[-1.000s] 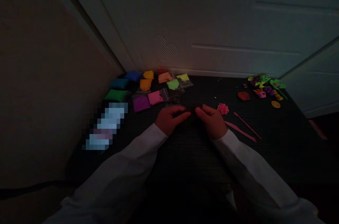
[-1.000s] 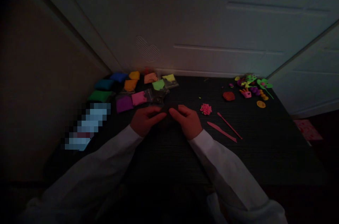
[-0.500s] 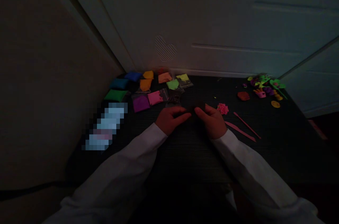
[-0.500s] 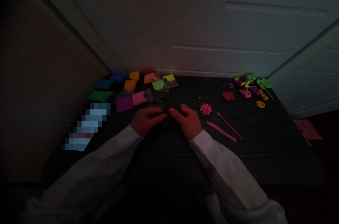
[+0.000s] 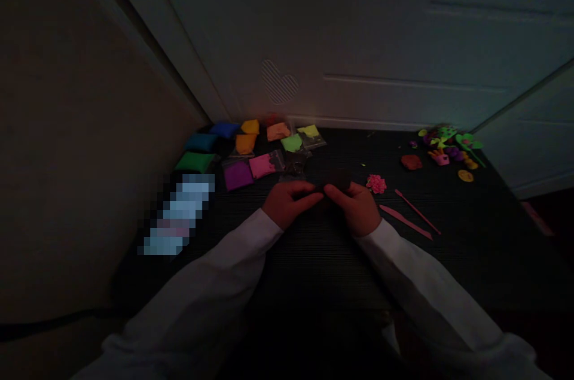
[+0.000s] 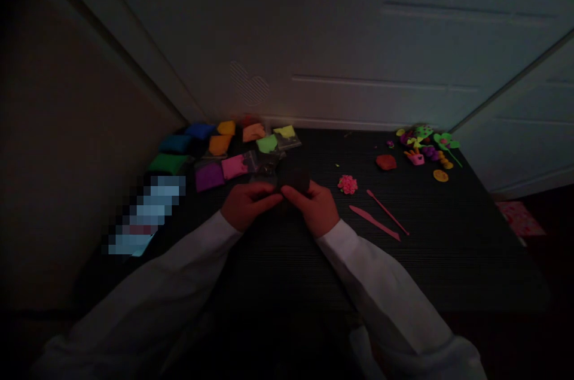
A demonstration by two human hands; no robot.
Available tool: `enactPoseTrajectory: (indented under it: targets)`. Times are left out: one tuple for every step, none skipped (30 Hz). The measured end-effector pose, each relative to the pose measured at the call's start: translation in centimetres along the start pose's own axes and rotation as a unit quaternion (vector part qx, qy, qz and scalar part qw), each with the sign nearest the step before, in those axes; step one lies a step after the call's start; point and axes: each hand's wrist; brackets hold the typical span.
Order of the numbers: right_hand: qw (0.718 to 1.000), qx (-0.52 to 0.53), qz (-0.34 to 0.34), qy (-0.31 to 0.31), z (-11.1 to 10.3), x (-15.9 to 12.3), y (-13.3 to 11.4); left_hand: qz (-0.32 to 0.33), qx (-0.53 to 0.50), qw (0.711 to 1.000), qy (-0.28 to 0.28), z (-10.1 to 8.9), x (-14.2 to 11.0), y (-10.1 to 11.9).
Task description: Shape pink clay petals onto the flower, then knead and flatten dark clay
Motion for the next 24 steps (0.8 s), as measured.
enactPoseTrajectory:
  targets:
    - [1.000, -0.001, 0.003, -0.001, 0.03, -0.01, -0.01, 0.000, 0.001, 1.000, 0.001, 0.01, -0.01, 0.02]
    - [1.000, -0.003, 0.004, 0.001, 0.05, -0.03, -0.05, 0.000, 0.002, 1.000, 0.001, 0.02, -0.01, 0.06]
    - [1.000, -0.003, 0.003, 0.004, 0.06, -0.04, -0.09, 0.000, 0.003, 1.000, 0.000, 0.02, -0.02, 0.11]
    - [1.000, -0.003, 0.002, 0.007, 0.07, -0.05, -0.12, 0.000, 0.005, 1.000, 0.000, 0.02, -0.02, 0.16]
    - [1.000, -0.003, 0.002, 0.010, 0.08, -0.05, -0.13, 0.000, 0.006, 1.000, 0.001, 0.02, -0.02, 0.20]
    - [1.000, -0.002, 0.002, 0.011, 0.09, -0.04, -0.11, 0.000, 0.008, 1.000, 0.002, 0.01, -0.01, 0.25]
    - [1.000, -0.001, 0.003, 0.012, 0.12, -0.03, -0.07, 0.000, 0.009, 1.000, 0.005, -0.01, 0.01, 0.27]
    - [1.000, 0.000, 0.004, 0.011, 0.15, -0.02, -0.02, 0.000, 0.011, 1.000, 0.008, -0.03, 0.02, 0.29]
    - [1.000, 0.000, 0.006, 0.010, 0.19, -0.02, 0.04, 0.000, 0.012, 1.000, 0.012, -0.04, 0.04, 0.28]
    - [1.000, -0.001, 0.008, 0.007, 0.22, -0.02, 0.09, 0.000, 0.014, 1.000, 0.015, -0.06, 0.05, 0.26]
    - [1.000, -0.002, 0.010, 0.004, 0.25, -0.03, 0.12, -0.001, 0.015, 1.000, 0.017, -0.06, 0.06, 0.23]
    - [1.000, -0.004, 0.013, 0.002, 0.27, -0.04, 0.14, 0.000, 0.015, 1.000, 0.018, -0.05, 0.06, 0.19]
    - [1.000, -0.004, 0.016, 0.000, 0.26, -0.06, 0.13, 0.000, 0.016, 1.000, 0.018, -0.03, 0.06, 0.15]
    - [1.000, -0.004, 0.017, 0.001, 0.24, -0.07, 0.11, 0.001, 0.016, 1.000, 0.018, -0.01, 0.06, 0.11]
    - [1.000, -0.003, 0.018, 0.003, 0.19, -0.08, 0.08, 0.002, 0.017, 1.000, 0.018, 0.02, 0.05, 0.07]
    - [1.000, -0.001, 0.018, 0.008, 0.14, -0.08, 0.06, 0.003, 0.017, 1.000, 0.019, 0.04, 0.04, 0.03]
    - [1.000, 0.001, 0.018, 0.013, 0.08, -0.06, 0.04, 0.003, 0.017, 1.000, 0.021, 0.05, 0.04, -0.01]
    - [1.000, 0.004, 0.018, 0.018, 0.02, -0.02, 0.05, 0.004, 0.018, 1.000, 0.024, 0.05, 0.04, -0.05]
    - [1.000, 0.008, 0.017, 0.024, -0.03, 0.02, 0.07, 0.004, 0.019, 0.999, 0.029, 0.05, 0.05, -0.09]
    - [0.999, 0.010, 0.017, 0.028, -0.06, 0.08, 0.10, 0.005, 0.019, 0.999, 0.032, 0.04, 0.06, -0.13]
    - [0.999, 0.012, 0.017, 0.029, -0.08, 0.13, 0.14, 0.005, 0.020, 0.999, 0.035, 0.03, 0.08, -0.17]
    - [0.999, 0.011, 0.018, 0.027, -0.08, 0.18, 0.17, 0.005, 0.020, 0.999, 0.036, 0.02, 0.10, -0.21]
    - [0.999, 0.008, 0.021, 0.023, -0.07, 0.22, 0.18, 0.005, 0.019, 0.999, 0.036, 0.02, 0.11, -0.23]
    - [1.000, 0.003, 0.024, 0.017, -0.05, 0.24, 0.17, 0.005, 0.018, 0.999, 0.034, 0.03, 0.13, -0.23]
Point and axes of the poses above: each hand's wrist, its own x-axis towards the middle knuckle, its own z-axis out of the palm, y = z × x, and after that the axes turned 2 degrees about x, right-handed
